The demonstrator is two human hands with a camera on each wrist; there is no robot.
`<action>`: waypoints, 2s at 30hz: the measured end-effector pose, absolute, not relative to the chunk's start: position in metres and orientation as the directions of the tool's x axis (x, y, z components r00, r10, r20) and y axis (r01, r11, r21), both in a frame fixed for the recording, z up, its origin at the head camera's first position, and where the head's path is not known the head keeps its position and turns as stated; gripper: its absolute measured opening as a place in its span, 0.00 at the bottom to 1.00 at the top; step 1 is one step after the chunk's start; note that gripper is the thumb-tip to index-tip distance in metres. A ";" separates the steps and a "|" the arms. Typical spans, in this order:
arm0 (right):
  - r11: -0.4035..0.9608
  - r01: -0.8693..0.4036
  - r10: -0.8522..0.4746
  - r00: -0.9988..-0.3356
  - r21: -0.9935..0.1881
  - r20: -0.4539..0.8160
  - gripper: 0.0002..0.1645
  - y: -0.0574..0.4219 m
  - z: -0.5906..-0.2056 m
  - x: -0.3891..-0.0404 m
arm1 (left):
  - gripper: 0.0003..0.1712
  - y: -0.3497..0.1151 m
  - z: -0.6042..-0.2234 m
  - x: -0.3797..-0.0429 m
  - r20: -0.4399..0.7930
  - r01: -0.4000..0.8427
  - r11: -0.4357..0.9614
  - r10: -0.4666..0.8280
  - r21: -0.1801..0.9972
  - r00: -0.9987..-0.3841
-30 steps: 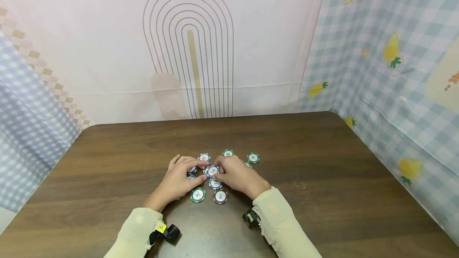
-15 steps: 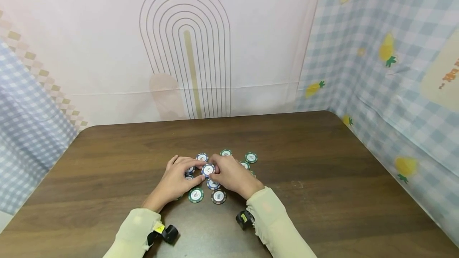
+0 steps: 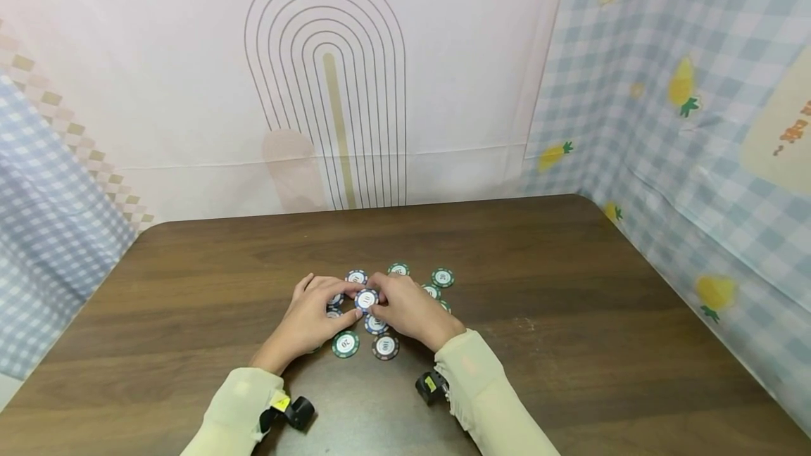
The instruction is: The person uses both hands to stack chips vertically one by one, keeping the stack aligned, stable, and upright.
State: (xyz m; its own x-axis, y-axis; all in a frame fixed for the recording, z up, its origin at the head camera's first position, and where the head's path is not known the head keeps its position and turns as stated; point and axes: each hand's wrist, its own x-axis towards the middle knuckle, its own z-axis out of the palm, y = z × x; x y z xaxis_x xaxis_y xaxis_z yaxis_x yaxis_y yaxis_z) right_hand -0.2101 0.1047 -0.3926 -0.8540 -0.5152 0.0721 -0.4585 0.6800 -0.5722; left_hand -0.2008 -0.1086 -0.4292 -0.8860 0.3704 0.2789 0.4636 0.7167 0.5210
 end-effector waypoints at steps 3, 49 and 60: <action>0.693 -0.452 -0.512 -0.857 -0.561 0.057 0.17 0.104 -0.392 -0.210 | 0.21 -0.109 -0.429 -0.201 0.281 0.466 0.718 0.372 0.517 -0.885; 0.816 -0.445 -0.519 -0.845 -0.369 -0.128 0.15 0.100 -0.368 -0.190 | 0.22 -0.108 -0.428 -0.203 0.242 0.502 0.743 0.440 0.442 -0.865; 0.797 -0.457 -0.534 -0.839 -0.395 -0.104 0.10 0.105 -0.373 -0.194 | 0.22 -0.109 -0.428 -0.200 0.237 0.493 0.742 0.433 0.454 -0.870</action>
State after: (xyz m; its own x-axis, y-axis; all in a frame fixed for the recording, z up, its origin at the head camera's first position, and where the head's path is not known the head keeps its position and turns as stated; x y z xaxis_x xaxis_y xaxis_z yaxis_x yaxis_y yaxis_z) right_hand -0.1945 0.1050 -0.3725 -0.8393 -0.5335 -0.1042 -0.4574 0.7967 -0.3949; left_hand -0.2001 -0.1090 -0.4278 -0.8699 0.4326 0.2371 0.4929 0.7420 0.4544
